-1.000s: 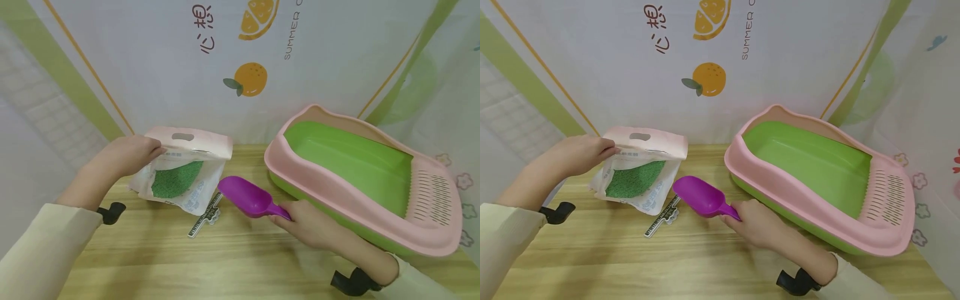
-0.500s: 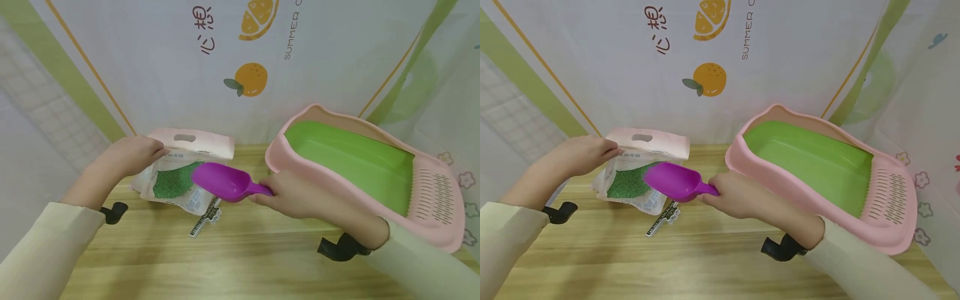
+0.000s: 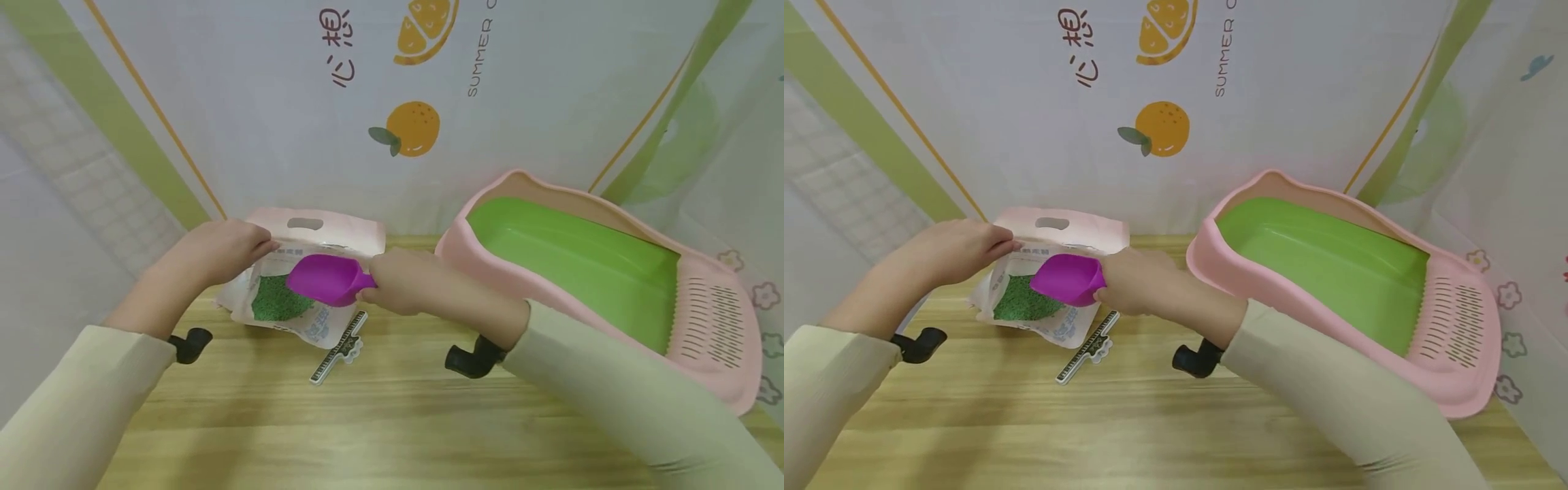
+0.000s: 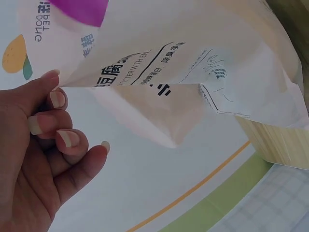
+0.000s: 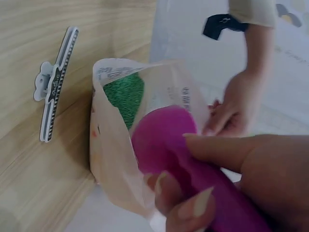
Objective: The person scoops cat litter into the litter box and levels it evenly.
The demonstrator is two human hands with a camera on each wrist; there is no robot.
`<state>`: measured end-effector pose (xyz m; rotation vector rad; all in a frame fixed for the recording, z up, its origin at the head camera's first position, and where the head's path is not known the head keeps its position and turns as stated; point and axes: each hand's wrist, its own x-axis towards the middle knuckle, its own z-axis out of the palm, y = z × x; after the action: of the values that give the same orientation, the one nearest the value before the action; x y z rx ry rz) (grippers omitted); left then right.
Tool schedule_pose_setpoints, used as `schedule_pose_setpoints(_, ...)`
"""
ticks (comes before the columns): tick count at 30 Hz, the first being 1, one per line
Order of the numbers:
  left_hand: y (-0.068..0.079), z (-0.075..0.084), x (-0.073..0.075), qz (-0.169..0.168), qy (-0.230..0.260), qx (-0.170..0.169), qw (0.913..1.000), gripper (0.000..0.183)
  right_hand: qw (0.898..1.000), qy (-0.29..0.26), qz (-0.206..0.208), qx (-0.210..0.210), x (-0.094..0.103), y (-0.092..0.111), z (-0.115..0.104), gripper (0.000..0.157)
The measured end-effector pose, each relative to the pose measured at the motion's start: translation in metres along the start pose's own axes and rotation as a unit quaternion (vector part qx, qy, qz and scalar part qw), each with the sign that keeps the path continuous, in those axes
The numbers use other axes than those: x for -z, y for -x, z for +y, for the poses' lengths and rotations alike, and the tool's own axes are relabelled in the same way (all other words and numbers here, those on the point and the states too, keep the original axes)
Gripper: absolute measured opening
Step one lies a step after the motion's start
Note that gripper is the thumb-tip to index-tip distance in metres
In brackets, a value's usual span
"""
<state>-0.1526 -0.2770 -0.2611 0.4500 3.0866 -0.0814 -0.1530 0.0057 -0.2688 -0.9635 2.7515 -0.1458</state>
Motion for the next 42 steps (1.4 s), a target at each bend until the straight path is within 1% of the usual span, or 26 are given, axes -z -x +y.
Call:
schedule_pose_setpoints(2,0.0,0.0,0.0,-0.001,0.0,-0.001,1.0,0.033,1.0,0.024,0.0,-0.006,-0.001,-0.01,-0.003,0.028)
schedule_pose_setpoints(4,-0.001,0.0,0.0,-0.001,-0.001,-0.004,1.0,0.032,0.999,0.036,0.0,-0.013,-0.004,-0.018,-0.005,0.027)
schedule_pose_setpoints(10,0.0,0.002,-0.001,0.002,0.001,-0.008,1.0,0.029,0.999,0.037,-0.006,-0.036,-0.013,-0.034,-0.008,0.026)
schedule_pose_setpoints(12,0.0,0.003,-0.001,0.004,0.001,-0.008,1.0,0.029,0.998,0.045,-0.006,-0.042,-0.015,-0.036,-0.011,0.027)
schedule_pose_setpoints(16,0.001,0.003,-0.001,0.008,0.001,-0.011,0.9999,0.033,0.995,0.084,0.005,-0.044,-0.019,-0.036,-0.02,0.028)
schedule_pose_setpoints(21,0.003,0.003,-0.001,0.01,-0.002,-0.015,0.9998,0.038,0.988,0.152,0.026,-0.02,-0.025,-0.033,-0.033,0.024)
schedule_pose_setpoints(24,0.004,0.003,0.0,0.01,-0.003,-0.016,0.9998,0.039,0.982,0.184,0.047,-0.008,-0.029,-0.031,-0.039,0.019)
schedule_pose_setpoints(26,0.004,0.003,0.0,0.01,-0.003,-0.015,0.9998,0.039,0.978,0.197,0.069,-0.003,-0.03,-0.029,-0.043,0.012)
schedule_pose_setpoints(28,0.004,0.003,0.001,0.01,-0.004,-0.015,0.9998,0.039,0.972,0.212,0.1,0.005,-0.033,-0.027,-0.047,0.006)
schedule_pose_setpoints(29,0.004,0.003,0.001,0.01,-0.003,-0.016,0.9998,0.039,0.969,0.22,0.114,0.01,-0.034,-0.027,-0.049,0.008)
schedule_pose_setpoints(33,0.004,0.003,0.002,0.011,-0.005,-0.019,0.9997,0.038,0.946,0.268,0.177,0.037,-0.038,-0.027,-0.055,0.014)
schedule_pose_setpoints(34,0.004,0.003,0.003,0.011,-0.005,-0.019,0.9998,0.038,0.942,0.278,0.184,0.043,-0.038,-0.028,-0.055,0.015)
schedule_pose_setpoints(35,0.004,0.003,0.003,0.01,-0.006,-0.018,0.9998,0.038,0.94,0.285,0.184,0.045,-0.038,-0.03,-0.055,0.016)
schedule_pose_setpoints(36,0.005,0.003,0.003,0.01,-0.006,-0.017,0.9998,0.038,0.939,0.287,0.182,0.046,-0.038,-0.032,-0.055,0.016)
schedule_pose_setpoints(38,0.005,0.003,0.004,0.011,-0.007,-0.016,0.9998,0.038,0.945,0.283,0.159,0.041,-0.037,-0.036,-0.053,0.015)
schedule_pose_setpoints(42,0.006,0.005,0.004,0.017,-0.001,-0.015,0.9997,0.037,0.964,0.245,0.098,0.021,-0.035,-0.044,-0.047,0.01)
